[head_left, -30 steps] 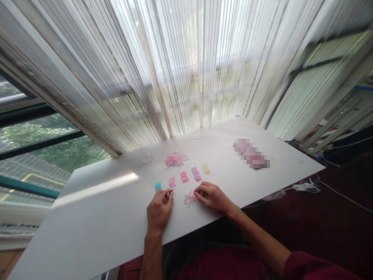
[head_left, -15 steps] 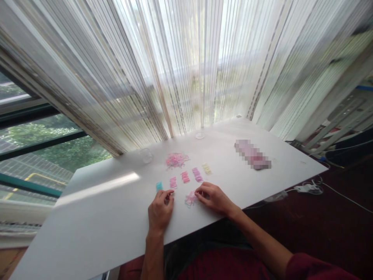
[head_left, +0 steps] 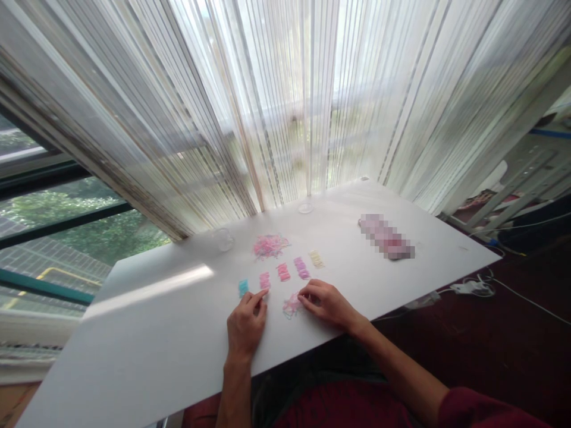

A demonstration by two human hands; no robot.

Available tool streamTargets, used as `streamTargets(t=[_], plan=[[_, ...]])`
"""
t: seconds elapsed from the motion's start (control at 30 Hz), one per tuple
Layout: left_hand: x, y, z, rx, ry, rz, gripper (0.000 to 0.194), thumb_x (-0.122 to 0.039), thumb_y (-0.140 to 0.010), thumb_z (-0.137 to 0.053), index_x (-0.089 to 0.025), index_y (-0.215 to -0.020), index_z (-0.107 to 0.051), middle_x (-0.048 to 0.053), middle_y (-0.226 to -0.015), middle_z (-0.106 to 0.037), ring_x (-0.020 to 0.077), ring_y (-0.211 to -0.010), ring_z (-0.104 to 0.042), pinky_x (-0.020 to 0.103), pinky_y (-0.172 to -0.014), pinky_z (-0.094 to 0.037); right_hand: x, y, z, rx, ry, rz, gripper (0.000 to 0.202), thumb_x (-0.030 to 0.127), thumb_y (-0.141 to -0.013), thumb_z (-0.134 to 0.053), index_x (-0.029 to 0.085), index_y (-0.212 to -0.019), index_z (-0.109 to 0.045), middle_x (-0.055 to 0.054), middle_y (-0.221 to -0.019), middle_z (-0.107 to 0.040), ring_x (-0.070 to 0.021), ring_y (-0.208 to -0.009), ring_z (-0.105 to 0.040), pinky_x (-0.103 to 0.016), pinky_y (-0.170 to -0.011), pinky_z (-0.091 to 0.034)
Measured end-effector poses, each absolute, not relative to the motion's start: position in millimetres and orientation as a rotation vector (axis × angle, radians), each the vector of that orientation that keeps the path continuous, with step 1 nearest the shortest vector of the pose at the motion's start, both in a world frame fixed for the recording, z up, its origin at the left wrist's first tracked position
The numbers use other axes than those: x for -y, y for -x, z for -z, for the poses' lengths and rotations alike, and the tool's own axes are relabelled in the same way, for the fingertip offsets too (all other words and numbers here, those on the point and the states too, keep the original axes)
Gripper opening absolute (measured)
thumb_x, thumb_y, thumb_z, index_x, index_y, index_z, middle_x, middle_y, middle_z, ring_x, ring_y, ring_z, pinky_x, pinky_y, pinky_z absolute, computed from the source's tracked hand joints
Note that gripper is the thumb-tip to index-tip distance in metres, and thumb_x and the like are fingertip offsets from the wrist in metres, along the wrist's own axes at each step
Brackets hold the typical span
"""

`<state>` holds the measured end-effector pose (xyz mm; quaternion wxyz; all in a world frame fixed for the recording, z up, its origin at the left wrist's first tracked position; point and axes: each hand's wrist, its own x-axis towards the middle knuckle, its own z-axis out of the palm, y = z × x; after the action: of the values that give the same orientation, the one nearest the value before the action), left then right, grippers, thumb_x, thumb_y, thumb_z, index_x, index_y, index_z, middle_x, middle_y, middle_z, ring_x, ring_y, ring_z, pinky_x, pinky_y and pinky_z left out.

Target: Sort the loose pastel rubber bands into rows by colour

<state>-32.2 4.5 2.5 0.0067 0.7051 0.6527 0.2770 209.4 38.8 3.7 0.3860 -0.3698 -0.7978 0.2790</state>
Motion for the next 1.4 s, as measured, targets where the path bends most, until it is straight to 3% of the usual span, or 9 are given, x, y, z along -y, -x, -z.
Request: streamTargets(t=[0.3, 0.57, 1.0, 1.4], plan=[[9, 5, -11, -1.667, -2.215, -0.914, 0.022, -0.029, -0.094, -0.055, -0.026, -0.110, -0.070, 0.001, -0.090, -0.067, 0.0135, -0.066, -0.062, 0.024, -0.065, -0.051, -39, -211, -1, 2.022, 0.959, -0.690, 0.023, 0.005, -0.087, -0.057, 0.020, -0.098, -0.070, -0.005, -0.092, -0.066, -0.0179, -0.084, -0.064, -0.030, -0.079, -0.054], [10, -1, -8, -1.694, -2.249, -0.938, 0.013, -0.020, -0.086, -0.058, -0.022, -0.096, -0.065, 0.002, -0.087, -0.066, 0.0174, -0.074, -0.065, 0.028, -0.068, -0.052, -38, -210, -1, 2.030, 0.942, -0.661, 0.014, 0.013, -0.088, -0.062, 0.021, -0.095, -0.071, -0.004, -0.089, -0.063, -0.0182, -0.082, -0.063, -0.032, -0.079, -0.054], [10, -1, -6, -1.724, -2.311, -0.892, 0.007, -0.019, -0.088, -0.060, -0.022, -0.089, -0.066, 0.000, -0.078, -0.065, 0.0169, -0.069, -0.062, 0.028, -0.067, -0.047, -39, -209, 0, 2.044, 0.933, -0.651, 0.011, 0.014, -0.091, -0.061, 0.020, -0.092, -0.071, -0.004, -0.085, -0.063, -0.0172, -0.078, -0.063, -0.031, -0.076, -0.054], [11, 2, -6, -1.618, -2.275, -1.040, 0.011, -0.025, -0.095, -0.056, -0.021, -0.091, -0.065, 0.000, -0.080, -0.062, 0.0135, -0.065, -0.058, 0.023, -0.060, -0.044, -39, -209, 1, 2.114, 0.786, -0.593, 0.015, 0.024, -0.093, -0.068, 0.022, -0.107, -0.073, -0.006, -0.092, -0.067, -0.0196, -0.087, -0.064, -0.032, -0.080, -0.055]])
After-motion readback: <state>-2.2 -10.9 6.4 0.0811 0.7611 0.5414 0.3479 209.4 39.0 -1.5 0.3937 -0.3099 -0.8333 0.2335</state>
